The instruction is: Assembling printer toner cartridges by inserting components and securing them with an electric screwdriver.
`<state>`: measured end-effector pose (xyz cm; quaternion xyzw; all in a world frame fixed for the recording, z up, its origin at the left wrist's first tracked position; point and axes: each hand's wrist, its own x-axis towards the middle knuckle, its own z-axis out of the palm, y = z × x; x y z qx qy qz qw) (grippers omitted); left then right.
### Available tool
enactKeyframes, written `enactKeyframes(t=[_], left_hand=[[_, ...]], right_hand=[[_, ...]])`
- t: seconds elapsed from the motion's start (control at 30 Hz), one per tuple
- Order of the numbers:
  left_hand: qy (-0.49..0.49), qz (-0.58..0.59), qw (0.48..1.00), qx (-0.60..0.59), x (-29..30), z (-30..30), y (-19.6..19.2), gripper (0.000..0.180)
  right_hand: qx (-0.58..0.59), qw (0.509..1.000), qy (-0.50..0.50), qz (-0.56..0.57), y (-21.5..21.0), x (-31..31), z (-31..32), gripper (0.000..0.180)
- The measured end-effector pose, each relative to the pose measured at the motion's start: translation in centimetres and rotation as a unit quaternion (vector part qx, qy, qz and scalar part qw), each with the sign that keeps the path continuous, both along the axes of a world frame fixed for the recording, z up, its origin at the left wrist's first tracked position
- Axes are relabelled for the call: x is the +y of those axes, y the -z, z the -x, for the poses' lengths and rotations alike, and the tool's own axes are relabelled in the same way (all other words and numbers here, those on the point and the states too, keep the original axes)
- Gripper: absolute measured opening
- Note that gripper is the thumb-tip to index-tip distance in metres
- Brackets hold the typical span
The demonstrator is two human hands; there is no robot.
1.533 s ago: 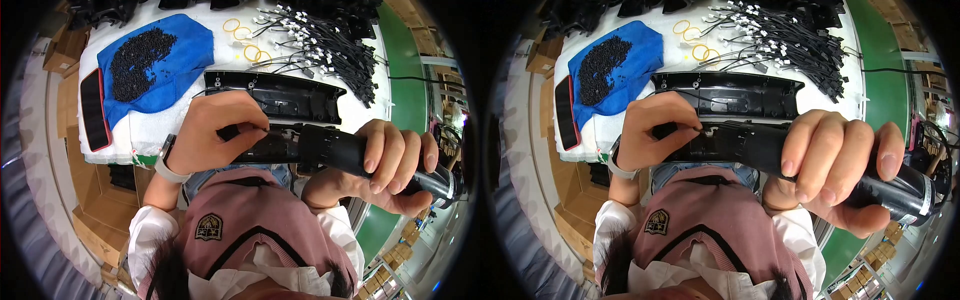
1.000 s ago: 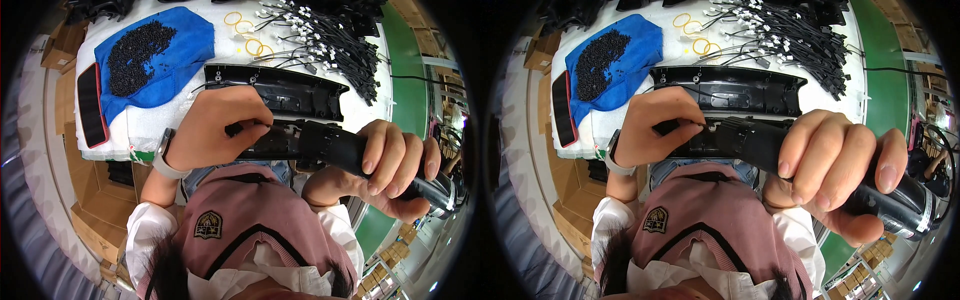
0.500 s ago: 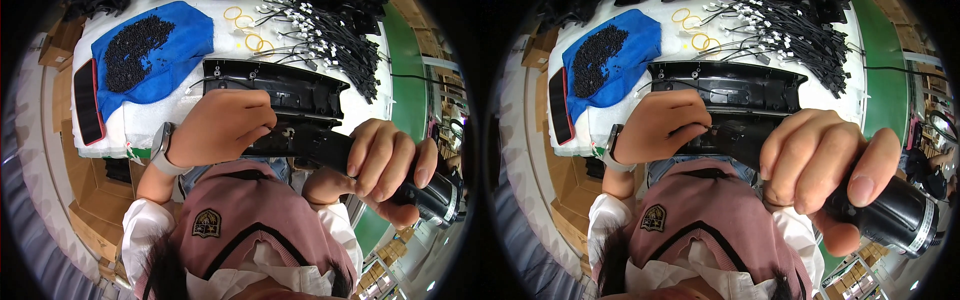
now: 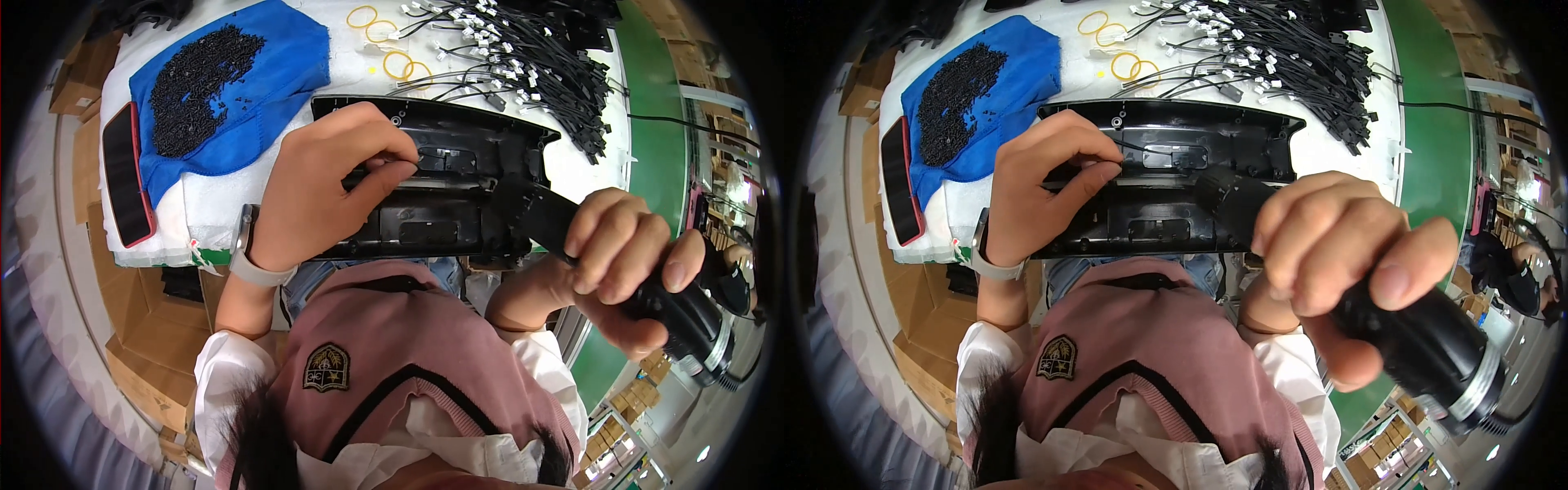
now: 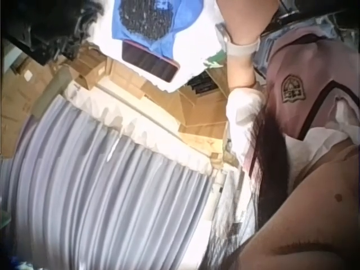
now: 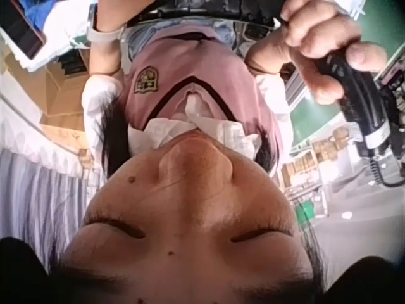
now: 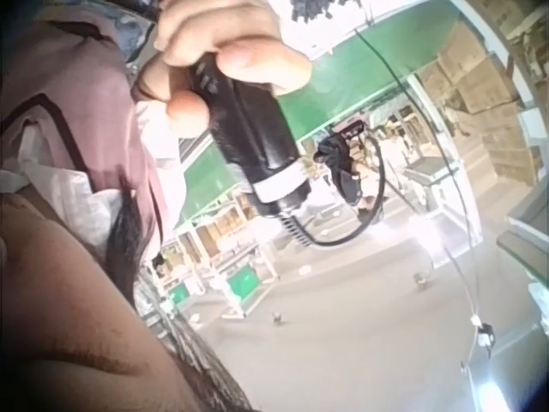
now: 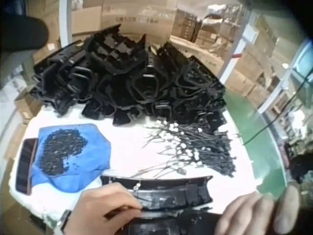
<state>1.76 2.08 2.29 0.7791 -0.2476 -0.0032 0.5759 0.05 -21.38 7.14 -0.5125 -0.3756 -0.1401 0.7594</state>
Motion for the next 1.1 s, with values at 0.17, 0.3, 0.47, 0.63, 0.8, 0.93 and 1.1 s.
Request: enactKeyframes(t=[0.17, 0.3, 0.47, 0.63, 0.8, 0.93, 1.1], left_hand=[[0.023, -0.072, 0.996, -0.049, -0.2, -0.1, 0.8, 0.009], [0.016, -0.096, 0.991, -0.093, -0.6, -0.1, 1.5, 0.010], [0.014, -0.110, 0.990, -0.089, -0.6, 0.0, 1.6, 0.010], [0.016, -0.108, 0.990, -0.087, -0.6, 0.0, 1.5, 0.009], [0.015, -0.109, 0.991, -0.073, -0.4, -0.1, 1.6, 0.008], [0.013, -0.090, 0.994, -0.058, -0.4, -0.1, 1.6, 0.009], [0.008, -0.080, 0.997, -0.016, -0.5, 0.2, 1.4, 0.013]], right_hand=[[-0.015, 0.998, -0.006, 0.061, 0.8, 0.1, -0.5, 0.046], [-0.023, 0.995, -0.039, 0.091, 0.9, 0.2, -1.0, 0.049], [-0.008, 0.992, -0.055, 0.115, 1.0, 0.2, -1.2, 0.049], [0.001, 0.994, -0.039, 0.100, 0.9, 0.9, -1.1, 0.047], [0.011, 0.989, -0.087, 0.122, 0.3, 1.4, -1.5, 0.041], [0.039, 0.984, -0.083, 0.152, -0.1, 1.7, -1.5, 0.036], [0.020, 0.983, -0.082, 0.165, 0.2, 1.5, -1.6, 0.042]])
